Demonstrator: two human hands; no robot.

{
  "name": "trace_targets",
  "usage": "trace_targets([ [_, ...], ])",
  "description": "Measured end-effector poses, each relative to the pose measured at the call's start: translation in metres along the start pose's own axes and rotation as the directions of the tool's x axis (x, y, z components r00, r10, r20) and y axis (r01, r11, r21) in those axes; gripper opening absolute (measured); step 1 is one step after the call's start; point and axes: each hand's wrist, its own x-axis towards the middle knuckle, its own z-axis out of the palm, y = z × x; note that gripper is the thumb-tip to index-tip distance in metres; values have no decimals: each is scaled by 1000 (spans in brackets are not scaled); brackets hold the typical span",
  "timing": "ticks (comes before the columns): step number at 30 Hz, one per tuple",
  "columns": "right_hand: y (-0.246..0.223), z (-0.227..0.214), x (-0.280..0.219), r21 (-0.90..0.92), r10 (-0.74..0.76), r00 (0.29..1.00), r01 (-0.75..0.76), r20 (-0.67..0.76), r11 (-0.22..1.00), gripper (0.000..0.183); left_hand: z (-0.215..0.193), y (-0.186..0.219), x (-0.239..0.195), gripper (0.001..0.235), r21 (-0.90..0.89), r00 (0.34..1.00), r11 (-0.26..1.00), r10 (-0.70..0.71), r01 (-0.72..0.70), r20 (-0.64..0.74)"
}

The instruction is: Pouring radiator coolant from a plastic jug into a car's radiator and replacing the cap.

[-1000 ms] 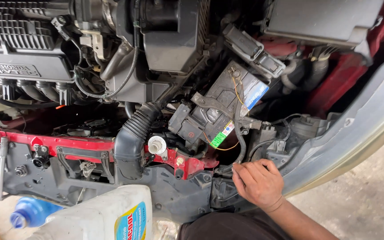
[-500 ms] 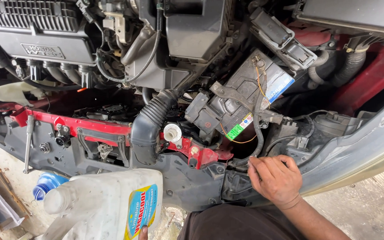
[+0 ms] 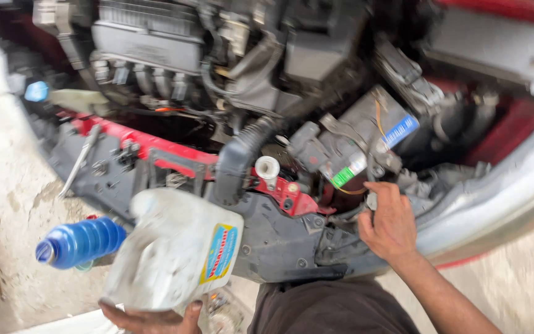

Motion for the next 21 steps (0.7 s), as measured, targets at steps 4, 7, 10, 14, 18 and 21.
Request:
trace_targets([
  [4,-57,-18,25,364,-236,967,185,100,913,37,-16,77,40,120,-132,969,970,-179,203,169],
  [7,-137,-50,34,486,-386,917,294,98,823,42,-30,81,39,89,224,951,931,-306,286,55],
  [10,-216,-75,32,534,-442,871,273,217,800,46,-43,68,15,48,175,997,983,44,-55,66],
  [14,-268,-67,-1,666,-745,664,529,61,526,41,-63,61,-40,29,82,1000,997,-12,11,12],
  [18,-281,-58,-54,693,-808,584,554,71,461,38,-100,76,-87,21,-138,989,990,-32,12,-144],
  [21,-293,-61,-91,718,-858,514,593,11,364,36,-138,69,-119,25,-88,987,996,-36,22,-154],
])
